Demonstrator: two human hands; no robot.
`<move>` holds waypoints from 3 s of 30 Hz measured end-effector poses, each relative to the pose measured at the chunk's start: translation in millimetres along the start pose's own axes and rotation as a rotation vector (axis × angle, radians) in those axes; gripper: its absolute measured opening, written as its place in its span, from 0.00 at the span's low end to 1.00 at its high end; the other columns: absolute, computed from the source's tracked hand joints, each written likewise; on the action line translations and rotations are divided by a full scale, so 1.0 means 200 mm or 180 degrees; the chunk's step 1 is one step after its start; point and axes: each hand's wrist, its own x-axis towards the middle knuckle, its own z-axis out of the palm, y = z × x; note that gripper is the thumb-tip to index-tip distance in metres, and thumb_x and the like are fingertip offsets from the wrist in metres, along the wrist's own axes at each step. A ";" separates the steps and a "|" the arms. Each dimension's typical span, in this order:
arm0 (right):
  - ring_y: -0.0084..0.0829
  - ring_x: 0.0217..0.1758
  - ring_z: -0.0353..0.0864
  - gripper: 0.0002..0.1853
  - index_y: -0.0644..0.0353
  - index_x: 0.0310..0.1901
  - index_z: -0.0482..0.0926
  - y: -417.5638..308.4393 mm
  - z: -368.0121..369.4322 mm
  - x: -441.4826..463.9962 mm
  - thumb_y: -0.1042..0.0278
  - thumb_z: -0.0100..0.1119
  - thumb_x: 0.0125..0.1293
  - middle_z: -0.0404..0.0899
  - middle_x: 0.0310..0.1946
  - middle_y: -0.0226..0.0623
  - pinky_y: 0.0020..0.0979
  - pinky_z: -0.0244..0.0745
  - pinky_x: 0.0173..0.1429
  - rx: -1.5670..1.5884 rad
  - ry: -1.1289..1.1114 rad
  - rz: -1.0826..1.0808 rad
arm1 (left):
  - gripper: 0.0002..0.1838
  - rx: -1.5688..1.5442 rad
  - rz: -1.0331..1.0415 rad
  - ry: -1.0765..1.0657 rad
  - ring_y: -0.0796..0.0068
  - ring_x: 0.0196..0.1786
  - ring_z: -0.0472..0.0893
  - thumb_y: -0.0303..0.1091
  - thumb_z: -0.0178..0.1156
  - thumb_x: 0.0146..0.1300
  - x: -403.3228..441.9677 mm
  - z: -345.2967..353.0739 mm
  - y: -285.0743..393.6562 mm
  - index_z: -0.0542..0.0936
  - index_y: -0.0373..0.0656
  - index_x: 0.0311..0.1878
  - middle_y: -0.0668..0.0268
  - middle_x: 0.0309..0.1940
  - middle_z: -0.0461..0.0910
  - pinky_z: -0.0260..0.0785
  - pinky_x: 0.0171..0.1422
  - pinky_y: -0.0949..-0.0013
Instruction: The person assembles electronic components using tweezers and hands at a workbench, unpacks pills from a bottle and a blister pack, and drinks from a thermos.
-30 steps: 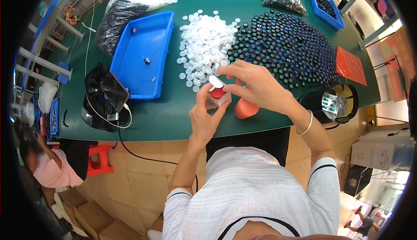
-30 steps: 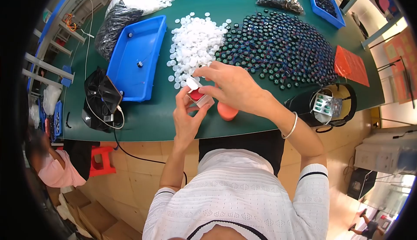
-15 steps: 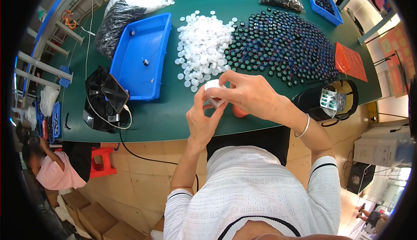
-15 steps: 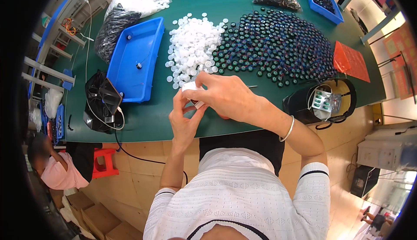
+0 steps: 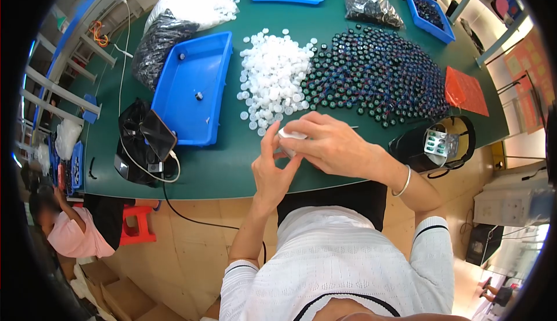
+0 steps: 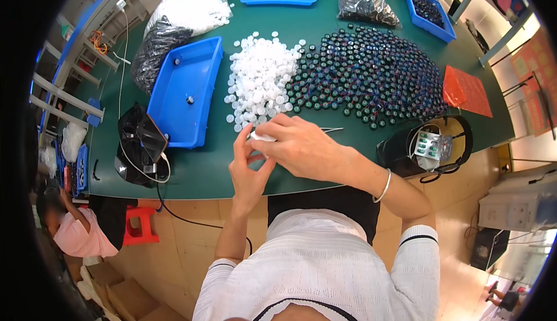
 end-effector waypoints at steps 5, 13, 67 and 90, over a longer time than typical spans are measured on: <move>0.44 0.54 0.76 0.26 0.64 0.56 0.71 -0.03 0.02 -0.01 0.75 0.64 0.53 0.77 0.51 0.42 0.39 0.75 0.54 -0.0012 0.0232 0.0098 | 0.39 -0.0299 -0.0055 0.0059 0.67 0.43 0.84 0.21 0.69 0.51 0.03 -0.01 0.04 0.63 0.42 0.67 0.56 0.45 0.82 0.79 0.41 0.69; 0.47 0.63 0.72 0.26 0.66 0.58 0.70 -0.07 0.01 -0.05 0.74 0.64 0.56 0.73 0.57 0.48 0.40 0.73 0.62 0.0085 0.0535 0.0279 | 0.35 -0.0188 0.0323 0.0032 0.67 0.47 0.83 0.22 0.70 0.51 0.07 0.01 0.02 0.69 0.41 0.63 0.57 0.50 0.81 0.79 0.42 0.69; 0.28 0.35 0.75 0.31 0.51 0.48 0.76 -0.20 0.04 -0.31 0.44 0.69 0.43 0.71 0.41 0.31 0.26 0.67 0.23 -0.0757 0.0576 0.1695 | 0.40 -0.0032 -0.0717 -0.0993 0.61 0.60 0.72 0.32 0.71 0.50 -0.14 0.36 -0.03 0.63 0.38 0.66 0.56 0.60 0.70 0.66 0.62 0.61; 0.41 0.46 0.76 0.23 0.57 0.48 0.72 -0.46 -0.57 -0.42 0.60 0.67 0.51 0.69 0.45 0.41 0.38 0.77 0.40 -0.0784 -0.0688 0.1568 | 0.36 -0.1267 -0.0028 -0.2242 0.68 0.58 0.74 0.33 0.68 0.51 -0.12 0.43 0.14 0.65 0.38 0.63 0.58 0.58 0.71 0.69 0.58 0.64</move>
